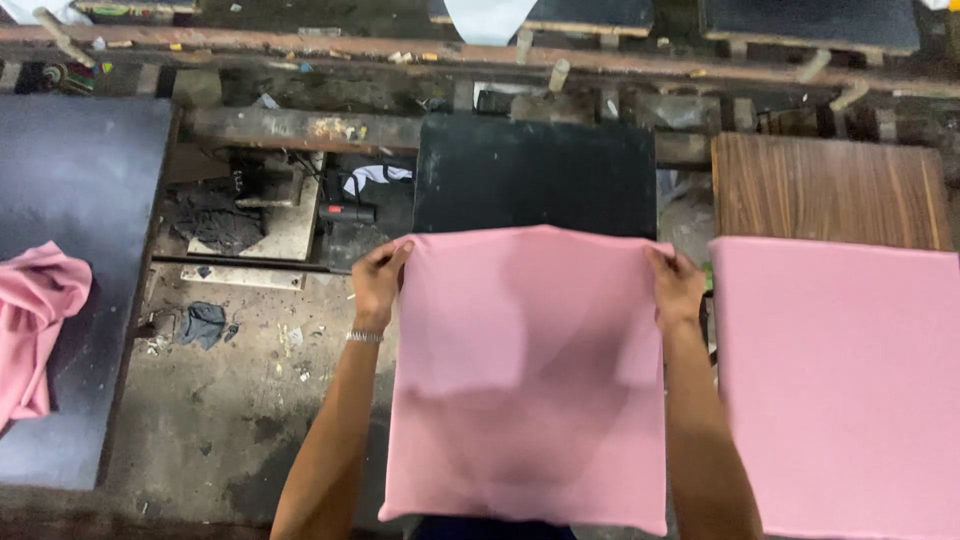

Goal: Placing pink fabric pieces onto boards for screen printing.

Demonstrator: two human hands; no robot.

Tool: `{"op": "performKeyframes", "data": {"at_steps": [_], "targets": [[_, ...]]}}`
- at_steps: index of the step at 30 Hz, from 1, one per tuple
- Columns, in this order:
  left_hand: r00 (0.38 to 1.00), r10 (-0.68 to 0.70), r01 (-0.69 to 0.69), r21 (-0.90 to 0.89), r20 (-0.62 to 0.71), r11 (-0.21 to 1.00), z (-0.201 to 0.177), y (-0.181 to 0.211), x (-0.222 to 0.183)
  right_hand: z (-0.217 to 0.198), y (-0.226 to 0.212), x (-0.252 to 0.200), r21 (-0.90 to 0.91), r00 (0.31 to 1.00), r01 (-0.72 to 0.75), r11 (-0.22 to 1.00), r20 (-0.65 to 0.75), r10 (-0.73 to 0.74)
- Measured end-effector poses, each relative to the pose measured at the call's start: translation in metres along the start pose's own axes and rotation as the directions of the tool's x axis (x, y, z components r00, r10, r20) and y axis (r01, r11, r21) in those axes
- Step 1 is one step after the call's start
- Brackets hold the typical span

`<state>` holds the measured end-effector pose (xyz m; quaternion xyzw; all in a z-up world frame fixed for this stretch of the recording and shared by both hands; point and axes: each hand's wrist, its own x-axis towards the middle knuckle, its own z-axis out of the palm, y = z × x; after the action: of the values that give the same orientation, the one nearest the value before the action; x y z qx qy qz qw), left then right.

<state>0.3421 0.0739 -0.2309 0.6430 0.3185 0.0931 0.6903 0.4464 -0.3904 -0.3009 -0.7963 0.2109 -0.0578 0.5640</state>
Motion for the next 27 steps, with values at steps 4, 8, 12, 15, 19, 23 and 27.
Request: {"op": "performKeyframes", "data": {"at_steps": [4, 8, 12, 15, 19, 23, 27], "targets": [[0.943, 0.304, -0.283, 0.156, -0.133, 0.946, 0.008, 0.028, -0.007, -0.001, -0.007, 0.002, -0.095, 0.940, 0.217, 0.972, -0.249, -0.234], [0.926, 0.347, -0.320, 0.177, -0.148, 0.931, 0.009, 0.000, 0.023, -0.003, 0.006, 0.016, -0.093, 0.931, 0.242, 0.966, -0.258, -0.258], [0.962, 0.219, -0.192, 0.162, -0.165, 0.968, 0.006, -0.033, 0.048, 0.002, -0.010, 0.019, -0.073, 0.957, 0.190, 0.979, -0.209, -0.201], [0.973, 0.188, -0.155, 0.228, -0.134, 0.961, 0.004, -0.036, 0.050, 0.001, -0.012, 0.019, -0.255, 0.933, 0.252, 0.934, -0.192, -0.305], [0.805, 0.592, -0.461, 0.592, -0.034, 0.661, 0.019, 0.020, 0.000, 0.008, -0.097, -0.056, -0.745, 0.731, 0.369, 0.555, -0.136, -0.669], [0.640, 0.665, -0.735, 0.560, 0.386, 0.382, 0.046, -0.012, -0.070, 0.036, -0.104, -0.157, -0.821, 0.777, 0.402, 0.406, 0.071, -0.626], [0.487, 0.569, -0.860, 0.479, 0.663, 0.177, 0.046, -0.005, -0.170, 0.031, -0.092, -0.241, -0.805, 0.861, 0.390, 0.447, 0.146, -0.488]]}}
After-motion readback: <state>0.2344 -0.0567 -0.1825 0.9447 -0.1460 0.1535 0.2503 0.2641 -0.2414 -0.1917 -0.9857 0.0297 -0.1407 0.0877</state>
